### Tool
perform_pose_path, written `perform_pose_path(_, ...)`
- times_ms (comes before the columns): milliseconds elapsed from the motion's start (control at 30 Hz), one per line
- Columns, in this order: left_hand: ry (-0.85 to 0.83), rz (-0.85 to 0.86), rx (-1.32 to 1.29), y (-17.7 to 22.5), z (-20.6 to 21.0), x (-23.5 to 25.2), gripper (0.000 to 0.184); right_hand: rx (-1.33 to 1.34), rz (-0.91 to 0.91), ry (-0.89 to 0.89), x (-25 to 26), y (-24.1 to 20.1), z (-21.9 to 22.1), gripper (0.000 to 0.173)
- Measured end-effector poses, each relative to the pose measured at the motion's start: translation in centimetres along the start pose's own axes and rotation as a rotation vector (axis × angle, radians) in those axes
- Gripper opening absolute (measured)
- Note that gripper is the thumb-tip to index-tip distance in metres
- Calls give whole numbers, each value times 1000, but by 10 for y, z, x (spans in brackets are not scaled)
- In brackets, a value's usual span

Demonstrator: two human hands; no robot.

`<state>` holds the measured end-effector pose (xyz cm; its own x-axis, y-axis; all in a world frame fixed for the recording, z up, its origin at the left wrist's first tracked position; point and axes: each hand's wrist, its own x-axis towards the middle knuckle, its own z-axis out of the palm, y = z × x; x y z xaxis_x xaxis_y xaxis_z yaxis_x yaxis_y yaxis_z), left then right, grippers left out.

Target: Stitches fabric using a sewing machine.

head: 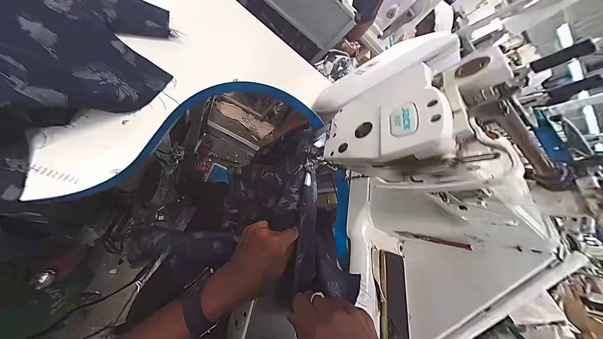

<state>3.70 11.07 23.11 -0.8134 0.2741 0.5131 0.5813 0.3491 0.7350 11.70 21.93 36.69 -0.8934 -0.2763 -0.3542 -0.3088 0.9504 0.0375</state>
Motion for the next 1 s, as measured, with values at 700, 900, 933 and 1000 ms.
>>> perform_pose_path(700,-575,-146,-340,-11,-43,15,26,-83,61,209,18,-11,2,14)
perform_pose_path(900,-502,-162,-466,-29,-27,28,27,-132,28,374,46,6,20,21)
perform_pose_path(933,-479,-160,-493,-32,-22,30,27,-108,29,414,51,10,24,23)
perform_pose_path(1000,-401,-190,-544,-34,-16,31,26,-18,55,455,52,19,24,22)
